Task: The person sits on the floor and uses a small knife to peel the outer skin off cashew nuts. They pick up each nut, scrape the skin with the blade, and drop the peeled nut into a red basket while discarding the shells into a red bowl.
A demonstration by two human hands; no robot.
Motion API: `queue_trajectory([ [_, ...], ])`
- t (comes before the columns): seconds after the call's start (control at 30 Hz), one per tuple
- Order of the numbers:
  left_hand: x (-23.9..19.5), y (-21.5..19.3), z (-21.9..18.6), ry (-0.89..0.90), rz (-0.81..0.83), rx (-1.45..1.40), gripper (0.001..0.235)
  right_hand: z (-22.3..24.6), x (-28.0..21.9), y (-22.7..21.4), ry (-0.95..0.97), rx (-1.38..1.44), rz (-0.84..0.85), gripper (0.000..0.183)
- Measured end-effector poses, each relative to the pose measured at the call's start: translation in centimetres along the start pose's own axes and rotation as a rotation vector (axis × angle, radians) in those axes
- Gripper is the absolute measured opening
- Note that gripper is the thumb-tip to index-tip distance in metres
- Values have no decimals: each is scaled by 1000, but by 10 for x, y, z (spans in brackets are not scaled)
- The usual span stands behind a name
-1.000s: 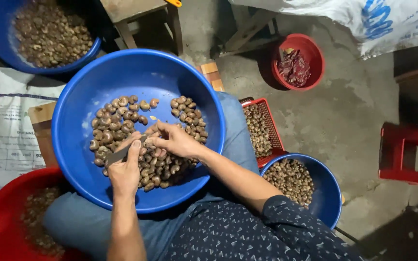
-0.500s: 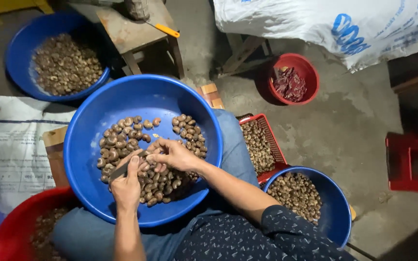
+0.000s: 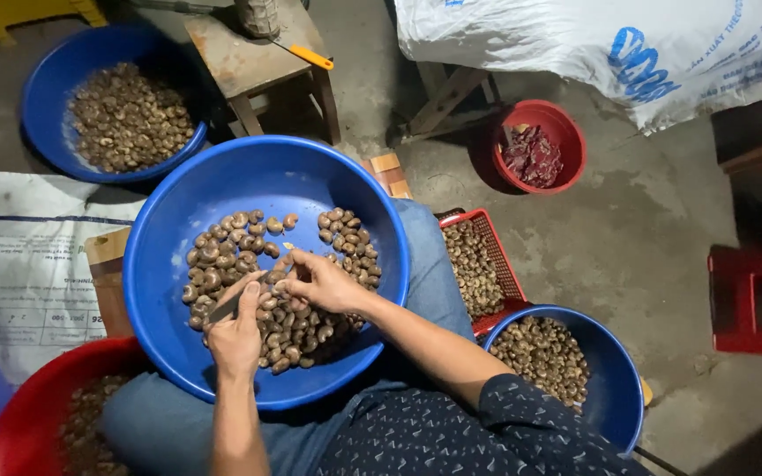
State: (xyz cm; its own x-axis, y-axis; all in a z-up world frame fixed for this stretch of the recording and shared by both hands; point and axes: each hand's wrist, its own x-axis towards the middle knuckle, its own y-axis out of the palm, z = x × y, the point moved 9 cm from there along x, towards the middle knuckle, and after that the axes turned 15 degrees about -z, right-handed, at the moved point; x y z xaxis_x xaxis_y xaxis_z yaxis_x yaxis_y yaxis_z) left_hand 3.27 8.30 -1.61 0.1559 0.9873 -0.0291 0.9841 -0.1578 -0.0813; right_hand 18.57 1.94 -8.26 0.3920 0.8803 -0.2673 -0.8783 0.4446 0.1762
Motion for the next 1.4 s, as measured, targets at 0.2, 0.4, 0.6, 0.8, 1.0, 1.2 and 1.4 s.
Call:
queue_trajectory([
  [0.2,-3,3,-8,-6,40,108,25,21,-7,7,49,88,33,40],
  [0.4,-5,5,-18,-39,51,138,26,19,-7,7,97,181,33,43],
  [0.6,-4,9,-13,-34,107,181,29,22,-11,10,91,161,51,40],
  [0.8,-4,7,-13,8,31,184,18,24,-4,-7,-107,142,-22,23],
  [1.0,-5,5,0,-78,53,1,24,148,-53,-118,-442,-390,-475,24],
  [1.2,-3,7,15,-117,49,13,22,50,-79,-312,-269,-493,-856,15],
  [1.4,1,-2,16,-11,12,34,23,-38,-117,-372,-293,-871,-754,29],
])
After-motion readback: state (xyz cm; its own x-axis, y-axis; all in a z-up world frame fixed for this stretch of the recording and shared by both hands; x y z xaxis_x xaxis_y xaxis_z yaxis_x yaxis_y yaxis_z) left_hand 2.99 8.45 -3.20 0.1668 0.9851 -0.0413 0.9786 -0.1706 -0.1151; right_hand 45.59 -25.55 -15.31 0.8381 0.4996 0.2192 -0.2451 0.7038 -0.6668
